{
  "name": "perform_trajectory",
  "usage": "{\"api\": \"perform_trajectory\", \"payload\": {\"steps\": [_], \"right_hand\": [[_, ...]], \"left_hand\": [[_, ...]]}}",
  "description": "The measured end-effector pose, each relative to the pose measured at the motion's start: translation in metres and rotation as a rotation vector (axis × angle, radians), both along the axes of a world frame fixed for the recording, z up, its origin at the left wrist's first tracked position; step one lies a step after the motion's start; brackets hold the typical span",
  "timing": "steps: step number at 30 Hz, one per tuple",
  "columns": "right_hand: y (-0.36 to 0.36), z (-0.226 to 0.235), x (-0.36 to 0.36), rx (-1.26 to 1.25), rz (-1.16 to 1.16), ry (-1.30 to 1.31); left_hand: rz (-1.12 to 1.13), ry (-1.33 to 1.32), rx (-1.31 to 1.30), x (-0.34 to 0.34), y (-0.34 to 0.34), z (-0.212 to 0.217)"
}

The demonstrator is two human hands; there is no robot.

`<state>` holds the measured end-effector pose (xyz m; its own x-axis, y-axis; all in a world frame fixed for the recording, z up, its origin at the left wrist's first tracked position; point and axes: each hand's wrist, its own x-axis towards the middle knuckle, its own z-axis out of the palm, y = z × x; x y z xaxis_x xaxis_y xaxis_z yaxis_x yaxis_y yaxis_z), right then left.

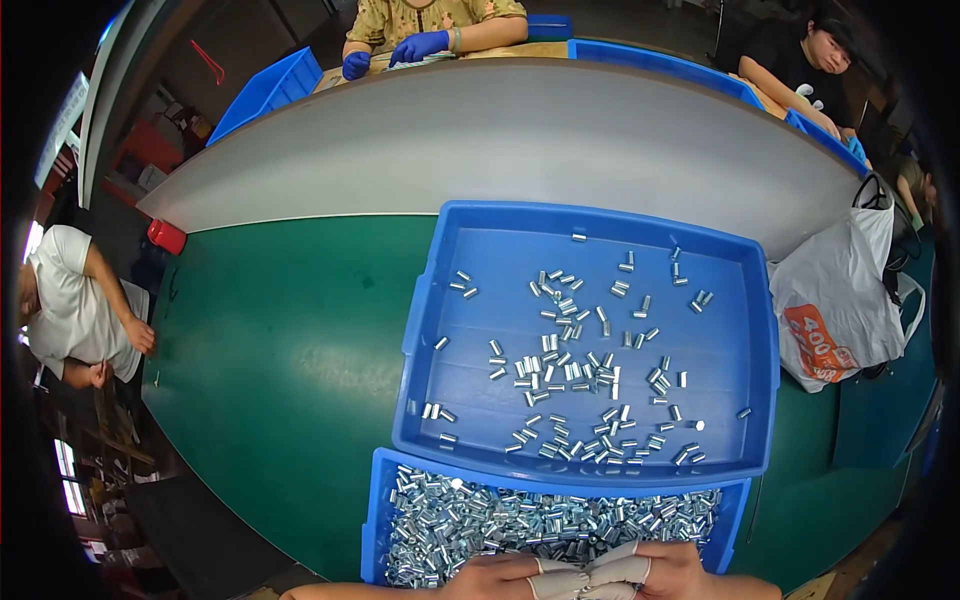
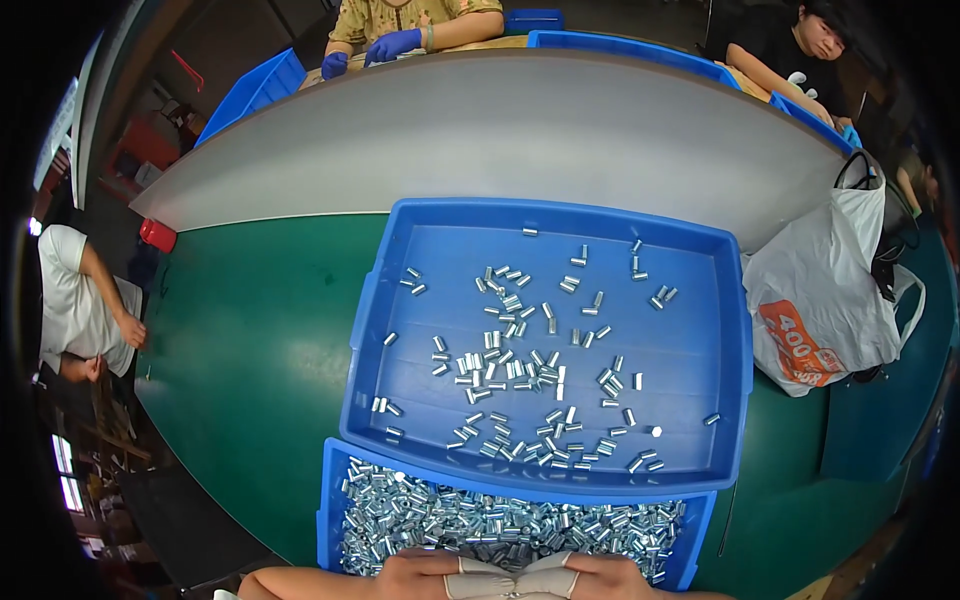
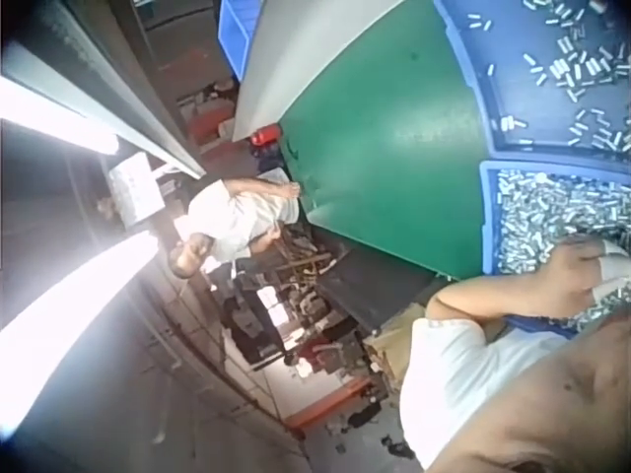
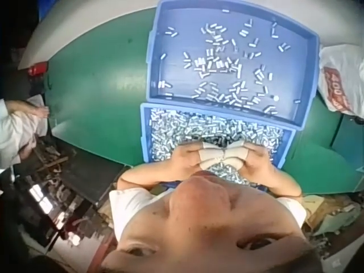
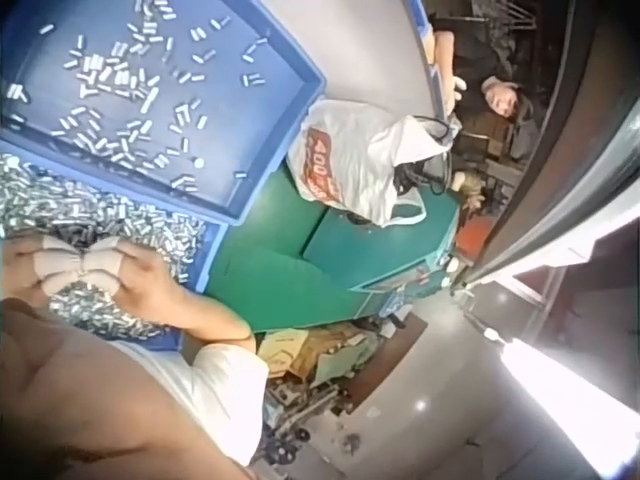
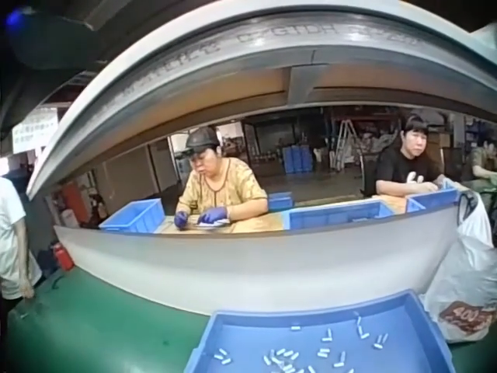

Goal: Sorting and inspecting small metal screws from a blue bin on a factory workbench.

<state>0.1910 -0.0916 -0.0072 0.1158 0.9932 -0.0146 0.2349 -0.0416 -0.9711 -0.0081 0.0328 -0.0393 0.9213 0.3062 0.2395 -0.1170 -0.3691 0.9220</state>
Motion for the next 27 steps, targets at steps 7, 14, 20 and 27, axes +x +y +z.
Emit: {"api": "perform_trajectory", "payload": {"steps": [7,14,20,27], "right_hand": [[-0.002,0.000,-0.002,0.012,-0.003,0.006],[-0.005,0.000,0.000,0.025,-0.019,0.011],[-0.006,-0.006,-0.003,0.040,-0.009,0.023],[-0.009,-0.003,-0.002,0.000,-0.055,0.082]], "left_hand": [[0.030,0.094,-0.103,0.007,0.003,0.021],[0.053,0.165,-0.184,0.009,0.001,0.025],[0.120,0.151,-0.184,0.007,-0.002,0.026],[0.094,0.113,-0.102,0.010,-0.005,0.024]]}}
